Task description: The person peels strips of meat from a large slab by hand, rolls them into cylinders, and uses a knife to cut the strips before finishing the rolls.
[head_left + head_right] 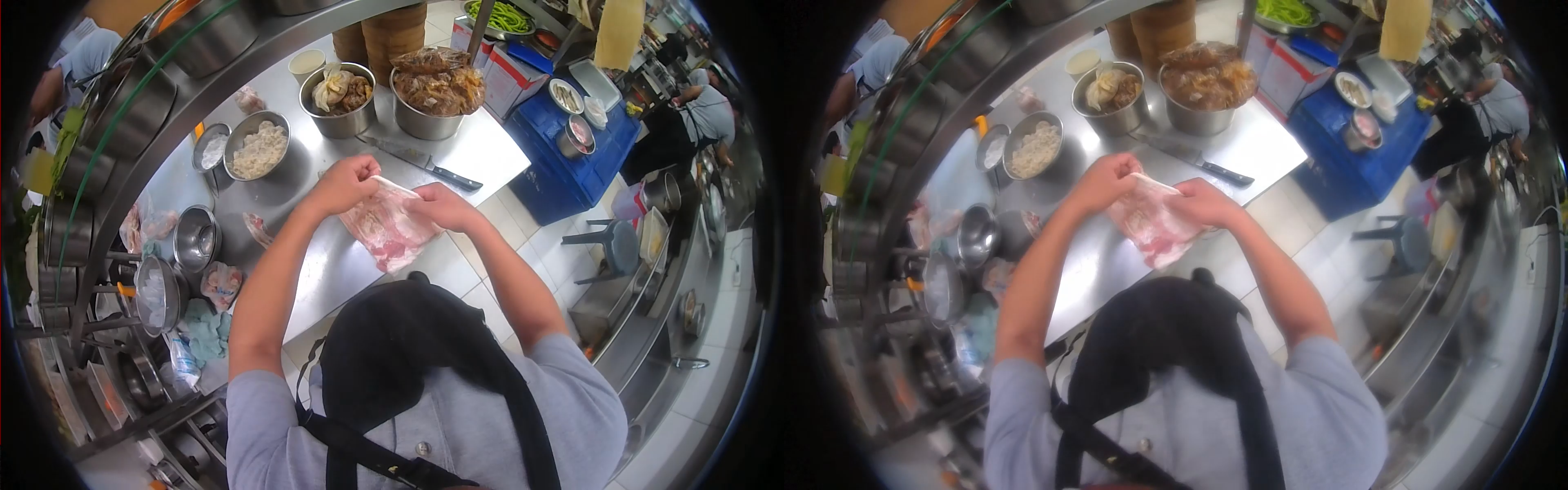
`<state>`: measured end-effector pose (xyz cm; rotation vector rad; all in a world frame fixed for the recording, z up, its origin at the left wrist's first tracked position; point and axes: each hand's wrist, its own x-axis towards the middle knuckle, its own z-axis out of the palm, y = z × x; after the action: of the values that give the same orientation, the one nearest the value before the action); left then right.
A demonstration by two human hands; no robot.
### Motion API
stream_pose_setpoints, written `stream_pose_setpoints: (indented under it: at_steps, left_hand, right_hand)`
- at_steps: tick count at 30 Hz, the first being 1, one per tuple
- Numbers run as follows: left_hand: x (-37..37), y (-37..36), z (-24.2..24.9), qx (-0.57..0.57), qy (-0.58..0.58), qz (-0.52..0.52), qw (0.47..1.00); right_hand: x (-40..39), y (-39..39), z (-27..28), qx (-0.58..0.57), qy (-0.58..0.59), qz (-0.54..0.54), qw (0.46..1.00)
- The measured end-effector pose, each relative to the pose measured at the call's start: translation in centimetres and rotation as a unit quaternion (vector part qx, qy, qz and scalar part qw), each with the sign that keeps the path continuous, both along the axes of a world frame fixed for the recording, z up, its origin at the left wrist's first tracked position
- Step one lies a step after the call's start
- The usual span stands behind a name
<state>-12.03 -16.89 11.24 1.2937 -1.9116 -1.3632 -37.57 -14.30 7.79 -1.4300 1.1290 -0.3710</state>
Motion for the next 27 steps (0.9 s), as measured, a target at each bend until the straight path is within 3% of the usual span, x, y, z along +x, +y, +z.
stream_pose_setpoints:
  at_steps: [1, 8, 10, 13, 14, 18, 20, 21, 23, 27]
  left_hand:
    - [0.1, 0.0, 0.5, 0.045, 0.062, 0.029, 0.997]
    - [2.6, 1.3, 4.5, 0.039, 0.098, 0.031, 0.994]
    - [3.7, 2.0, 5.8, 0.156, 0.098, 0.025, 0.983]
    - [3.2, 2.4, 2.9, 0.150, 0.089, 0.033, 0.984]
    - [3.1, 2.5, 0.7, 0.062, 0.071, -0.009, 0.995]
    - [0.4, 4.1, -0.3, -0.053, 0.066, -0.044, 0.995]
    - [-0.4, 4.3, 0.2, 0.049, 0.181, -0.060, 0.980]
    - [-0.4, 4.2, 0.6, 0.048, 0.182, -0.064, 0.980]
    - [0.1, 3.9, 1.6, 0.169, 0.222, -0.060, 0.959]
    - [2.2, 3.7, 2.7, 0.143, 0.238, -0.073, 0.958]
  right_hand:
    - [-0.6, 0.0, 0.6, -0.003, -0.017, 0.015, 1.000]
    - [-2.0, -0.7, 1.1, -0.003, -0.018, 0.126, 0.992]
    - [-2.0, -1.0, 1.5, -0.001, -0.022, 0.137, 0.990]
    - [-1.2, -1.7, 2.6, -0.009, -0.003, 0.155, 0.988]
    - [-0.8, -2.1, 3.3, -0.019, 0.018, 0.165, 0.986]
    - [1.0, -3.2, 6.4, -0.069, 0.088, 0.218, 0.969]
    - [1.8, -3.8, 7.8, -0.069, 0.068, 0.255, 0.962]
    - [2.2, -3.7, 9.1, -0.070, 0.070, 0.252, 0.963]
    - [3.0, -3.4, 12.7, -0.082, 0.106, 0.278, 0.951]
    - [3.6, -3.4, 16.2, -0.077, 0.155, 0.322, 0.931]
